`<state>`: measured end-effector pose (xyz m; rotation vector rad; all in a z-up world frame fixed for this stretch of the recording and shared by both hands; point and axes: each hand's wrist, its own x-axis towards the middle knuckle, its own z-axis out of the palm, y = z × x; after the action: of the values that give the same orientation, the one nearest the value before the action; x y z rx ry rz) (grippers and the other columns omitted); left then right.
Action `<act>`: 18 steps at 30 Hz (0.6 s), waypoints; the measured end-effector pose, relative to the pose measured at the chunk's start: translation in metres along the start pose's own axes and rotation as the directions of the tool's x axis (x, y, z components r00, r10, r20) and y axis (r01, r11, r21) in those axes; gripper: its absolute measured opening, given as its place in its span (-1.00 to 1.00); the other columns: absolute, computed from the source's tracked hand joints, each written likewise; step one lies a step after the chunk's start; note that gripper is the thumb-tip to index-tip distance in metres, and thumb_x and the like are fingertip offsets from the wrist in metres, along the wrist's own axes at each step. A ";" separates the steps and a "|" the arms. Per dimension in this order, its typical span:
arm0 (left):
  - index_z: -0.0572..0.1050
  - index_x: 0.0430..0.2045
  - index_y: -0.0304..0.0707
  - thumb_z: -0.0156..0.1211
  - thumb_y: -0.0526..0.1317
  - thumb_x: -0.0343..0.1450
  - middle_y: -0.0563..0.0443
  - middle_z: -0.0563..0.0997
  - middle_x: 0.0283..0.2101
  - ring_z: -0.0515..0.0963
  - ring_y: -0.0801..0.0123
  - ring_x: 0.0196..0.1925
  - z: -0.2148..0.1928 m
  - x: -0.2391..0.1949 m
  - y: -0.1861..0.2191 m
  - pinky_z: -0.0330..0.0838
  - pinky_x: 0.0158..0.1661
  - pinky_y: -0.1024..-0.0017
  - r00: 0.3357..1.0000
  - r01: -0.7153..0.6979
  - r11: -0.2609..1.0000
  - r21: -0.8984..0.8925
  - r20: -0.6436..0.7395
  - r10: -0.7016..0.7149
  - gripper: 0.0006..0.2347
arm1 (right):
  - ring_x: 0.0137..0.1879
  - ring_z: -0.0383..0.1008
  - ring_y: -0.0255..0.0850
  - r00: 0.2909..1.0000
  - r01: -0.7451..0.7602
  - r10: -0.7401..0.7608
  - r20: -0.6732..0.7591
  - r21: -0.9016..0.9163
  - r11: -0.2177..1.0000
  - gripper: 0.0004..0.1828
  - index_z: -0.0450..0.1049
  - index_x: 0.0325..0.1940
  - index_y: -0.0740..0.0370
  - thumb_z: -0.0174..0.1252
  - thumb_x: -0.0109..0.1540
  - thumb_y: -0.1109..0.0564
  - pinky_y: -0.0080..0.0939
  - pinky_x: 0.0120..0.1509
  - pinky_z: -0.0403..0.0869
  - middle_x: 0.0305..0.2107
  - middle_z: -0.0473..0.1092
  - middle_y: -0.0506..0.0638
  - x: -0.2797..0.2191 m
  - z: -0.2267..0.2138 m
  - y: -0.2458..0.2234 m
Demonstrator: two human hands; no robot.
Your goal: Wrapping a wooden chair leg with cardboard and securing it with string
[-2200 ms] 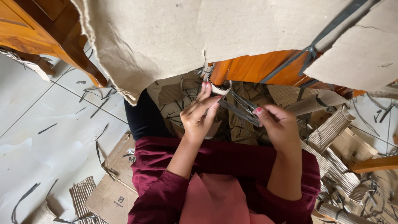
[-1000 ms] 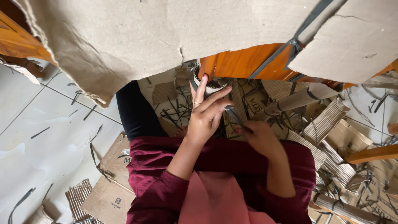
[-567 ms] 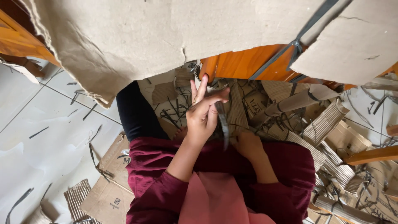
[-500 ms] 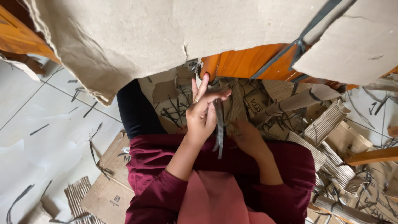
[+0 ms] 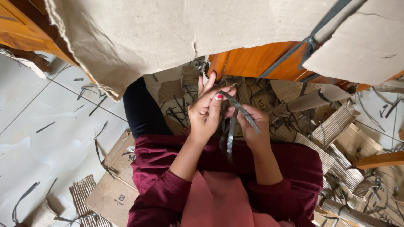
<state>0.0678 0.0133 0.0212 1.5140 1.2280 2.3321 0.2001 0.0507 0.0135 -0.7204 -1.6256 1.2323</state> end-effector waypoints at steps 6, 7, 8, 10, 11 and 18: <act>0.62 -0.07 -0.26 -0.23 -0.33 0.49 -0.01 0.69 0.01 0.17 0.11 0.53 -0.007 0.006 0.016 -0.49 0.53 -0.03 0.994 -0.024 0.984 -0.177 0.104 0.043 -0.65 | -0.58 0.26 -0.47 0.993 0.016 0.002 -0.114 0.162 0.987 -0.80 0.60 -0.05 0.42 0.13 0.40 0.21 -0.54 -0.46 0.16 -0.70 0.30 -0.05 0.001 -0.020 0.018; 0.62 -0.07 -0.26 -0.23 -0.33 0.49 -0.01 0.69 0.01 0.17 0.11 0.53 -0.005 0.004 0.010 -0.49 0.53 -0.03 0.994 -0.026 0.984 -0.176 0.102 0.044 -0.65 | -0.58 0.26 -0.47 0.994 0.017 0.001 -0.112 0.162 0.987 -0.80 0.60 -0.05 0.42 0.13 0.40 0.21 -0.54 -0.46 0.16 -0.70 0.30 -0.05 0.001 -0.021 0.015; 0.61 -0.02 -0.26 -0.17 -0.41 0.42 0.00 0.68 0.04 0.15 0.10 0.54 -0.004 0.002 0.003 -0.48 0.53 -0.04 0.991 -0.066 0.990 -0.125 0.109 0.079 -0.63 | -0.61 0.20 -0.44 0.993 0.008 0.010 -0.119 0.151 0.988 -0.76 0.58 -0.01 0.42 0.09 0.42 0.18 -0.50 -0.46 0.13 -0.72 0.29 -0.01 0.001 -0.021 0.011; 0.60 0.02 -0.25 -0.12 -0.50 0.34 0.02 0.67 0.07 0.13 0.09 0.54 -0.004 0.000 -0.001 -0.48 0.52 -0.04 0.987 -0.109 0.992 -0.066 0.113 0.116 -0.57 | -0.65 0.14 -0.41 0.993 -0.001 0.019 -0.119 0.144 0.990 -0.73 0.55 0.02 0.42 0.05 0.44 0.15 -0.45 -0.47 0.10 -0.73 0.27 0.04 0.001 -0.017 0.005; 0.58 0.06 -0.21 0.03 -0.42 0.37 -0.01 0.66 0.09 0.04 0.02 0.57 -0.004 -0.001 0.001 -0.56 0.50 -0.10 0.980 -0.105 0.994 0.000 0.168 0.104 -0.63 | -0.65 0.17 -0.37 0.995 -0.002 0.010 -0.098 0.088 0.996 -0.73 0.56 -0.02 0.43 0.07 0.44 0.15 -0.41 -0.46 0.15 -0.76 0.28 0.07 0.001 -0.013 0.002; 0.69 -0.24 -0.06 0.29 -0.27 0.43 0.07 0.72 -0.10 -0.10 0.06 0.59 0.000 -0.007 -0.011 -0.64 0.45 -0.12 0.965 -0.122 0.986 0.117 0.247 0.090 -0.89 | -0.04 0.45 -0.23 0.989 0.128 -0.135 -0.066 -0.110 0.986 -0.91 0.60 -0.15 0.40 0.22 0.34 0.30 -0.12 0.08 0.47 -0.34 0.58 0.29 -0.004 -0.012 0.013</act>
<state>0.0678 0.0172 0.0085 1.8860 1.2868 2.0823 0.2115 0.0565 0.0002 -0.7032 -1.6598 1.0213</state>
